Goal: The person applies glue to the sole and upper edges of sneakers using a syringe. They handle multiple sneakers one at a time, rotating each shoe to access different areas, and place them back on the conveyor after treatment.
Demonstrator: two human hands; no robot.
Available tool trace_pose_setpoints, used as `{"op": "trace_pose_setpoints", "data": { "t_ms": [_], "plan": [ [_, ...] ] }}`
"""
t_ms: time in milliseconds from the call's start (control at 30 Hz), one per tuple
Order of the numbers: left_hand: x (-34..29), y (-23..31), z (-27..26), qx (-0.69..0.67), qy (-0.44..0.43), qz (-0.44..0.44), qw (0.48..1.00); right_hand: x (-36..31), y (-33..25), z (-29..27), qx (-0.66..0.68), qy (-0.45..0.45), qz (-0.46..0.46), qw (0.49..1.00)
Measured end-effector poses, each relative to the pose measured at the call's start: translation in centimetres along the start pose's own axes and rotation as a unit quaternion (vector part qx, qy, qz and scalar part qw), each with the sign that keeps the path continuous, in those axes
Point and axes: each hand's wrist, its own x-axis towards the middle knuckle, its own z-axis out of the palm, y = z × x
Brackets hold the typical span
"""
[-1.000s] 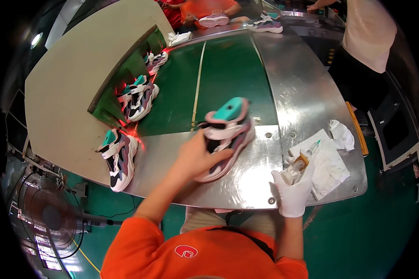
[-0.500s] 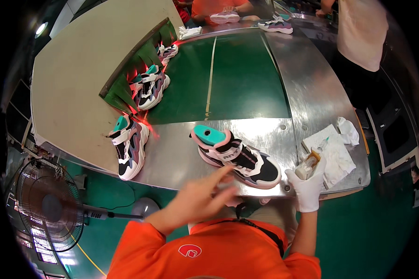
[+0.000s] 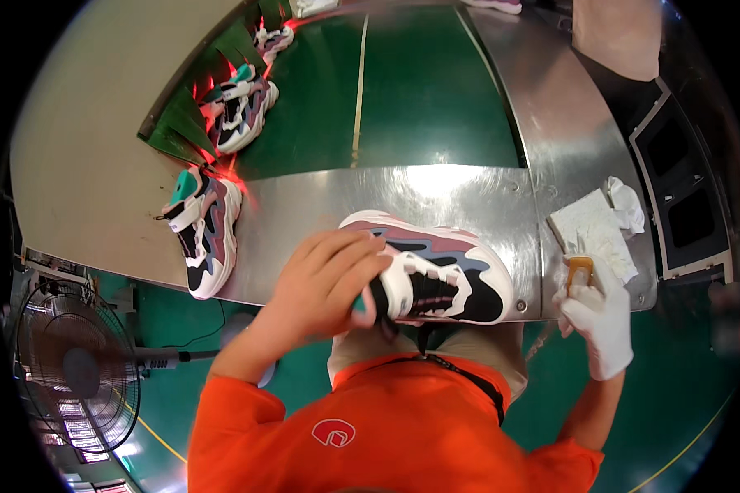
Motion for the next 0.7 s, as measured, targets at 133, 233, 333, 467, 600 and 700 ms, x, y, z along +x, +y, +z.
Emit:
{"op": "trace_pose_setpoints", "data": {
  "t_ms": [133,233,333,467,600,700],
  "plan": [
    [-3.4,1.9,0.9,0.040,0.037,-0.021,0.998,0.5,-1.5,1.5,0.139,-0.158,-0.054,0.976],
    [-4.5,2.2,1.4,0.062,0.044,-0.040,0.996,2.3,-1.8,4.3,0.216,-0.304,-0.101,0.922],
    [-4.9,2.3,1.5,0.061,0.048,-0.055,0.995,3.9,-2.2,6.6,0.249,-0.391,-0.065,0.884],
    [-4.5,2.5,1.3,0.041,0.059,-0.080,0.994,5.3,-1.8,8.6,0.283,-0.456,-0.041,0.843],
    [-4.7,2.4,1.5,0.047,0.073,-0.078,0.993,6.0,-1.4,9.4,0.300,-0.484,-0.019,0.822],
    [-4.7,2.3,1.3,0.042,0.065,-0.083,0.994,6.2,-1.7,9.5,0.303,-0.486,-0.001,0.820]
  ]
}}
